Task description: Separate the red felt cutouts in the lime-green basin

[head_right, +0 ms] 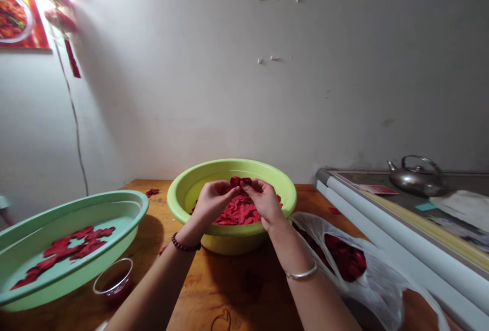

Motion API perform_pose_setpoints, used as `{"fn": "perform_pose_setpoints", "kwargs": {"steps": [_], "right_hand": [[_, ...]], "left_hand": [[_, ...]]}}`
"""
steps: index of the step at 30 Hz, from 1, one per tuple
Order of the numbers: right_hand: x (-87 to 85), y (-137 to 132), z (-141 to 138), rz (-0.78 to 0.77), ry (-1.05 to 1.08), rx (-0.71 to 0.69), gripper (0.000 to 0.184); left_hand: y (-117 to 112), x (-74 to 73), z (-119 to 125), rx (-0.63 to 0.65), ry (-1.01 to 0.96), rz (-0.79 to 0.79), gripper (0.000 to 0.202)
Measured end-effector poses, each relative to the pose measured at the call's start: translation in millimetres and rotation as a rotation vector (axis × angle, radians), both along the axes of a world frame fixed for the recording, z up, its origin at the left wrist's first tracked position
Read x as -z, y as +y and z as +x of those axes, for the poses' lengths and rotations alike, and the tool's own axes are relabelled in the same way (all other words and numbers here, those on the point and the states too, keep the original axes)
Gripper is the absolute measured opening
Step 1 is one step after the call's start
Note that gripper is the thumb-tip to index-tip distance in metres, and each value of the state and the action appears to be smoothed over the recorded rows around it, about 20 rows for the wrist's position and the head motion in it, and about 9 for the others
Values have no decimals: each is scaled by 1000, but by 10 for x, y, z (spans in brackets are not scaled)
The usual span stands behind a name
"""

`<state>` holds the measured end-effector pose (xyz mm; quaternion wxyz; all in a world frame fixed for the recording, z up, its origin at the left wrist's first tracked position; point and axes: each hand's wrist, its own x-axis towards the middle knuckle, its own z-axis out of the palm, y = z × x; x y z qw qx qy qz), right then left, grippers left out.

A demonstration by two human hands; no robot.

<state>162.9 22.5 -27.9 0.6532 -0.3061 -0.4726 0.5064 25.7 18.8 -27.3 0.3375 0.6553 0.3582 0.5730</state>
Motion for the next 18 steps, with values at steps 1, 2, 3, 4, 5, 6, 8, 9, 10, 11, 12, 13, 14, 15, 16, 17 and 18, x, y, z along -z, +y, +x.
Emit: {"fn": "perform_pose_setpoints", "kwargs": {"steps": [1, 2, 3, 4, 5, 6, 8, 9, 10, 11, 12, 13, 14, 15, 16, 17, 18], "right_hand": [[1, -1, -1, -1, 1, -4, 42], [2, -1, -2, -1, 3, -7, 42], [3, 0, -2, -2, 5, -10, 43], [2, 1, -1, -4, 4, -12, 43], [1, 2, 0, -5, 2, -13, 43], [-2, 3, 1, -3, 0, -11, 43], [-10, -1, 3, 2, -4, -14, 42], [-14, -5, 3, 4, -2, -15, 42], [-18, -9, 2, 5, 3, -15, 42], [-21, -13, 1, 3, 10, -15, 42], [-22, -15, 1, 0, 16, -13, 42], [-20, -15, 0, -3, 22, -9, 42], [-17, -12, 1, -4, 27, -2, 42], [-13, -6, 3, -2, 31, 7, 41], [-8, 3, 8, 0, 39, 24, 41], [-5, 14, 15, -5, 56, 50, 40], [-5, 24, 23, -18, 85, 86, 38]], "left_hand": [[11, 8, 0, 23, -8, 0, 30], [20, 14, -1, 40, -9, 4, 29], [27, 18, -2, 48, -6, 9, 28], [34, 20, -3, 51, -1, 14, 27], [40, 22, -5, 55, 2, 17, 26], [47, 26, -7, 62, 3, 19, 26], [65, 39, -10, 88, 0, 23, 25], [76, 48, -11, 101, -5, 30, 24], [85, 57, -11, 113, -11, 38, 24], [93, 65, -10, 125, -17, 44, 23], [97, 70, -9, 134, -24, 45, 21], [100, 72, -8, 140, -29, 45, 19], [99, 70, -7, 141, -34, 41, 18], [99, 67, -6, 137, -42, 33, 16], [98, 61, -6, 125, -53, 21, 16], [100, 55, -7, 101, -71, 7, 16], [103, 48, -9, 72, -95, -13, 17]]}}
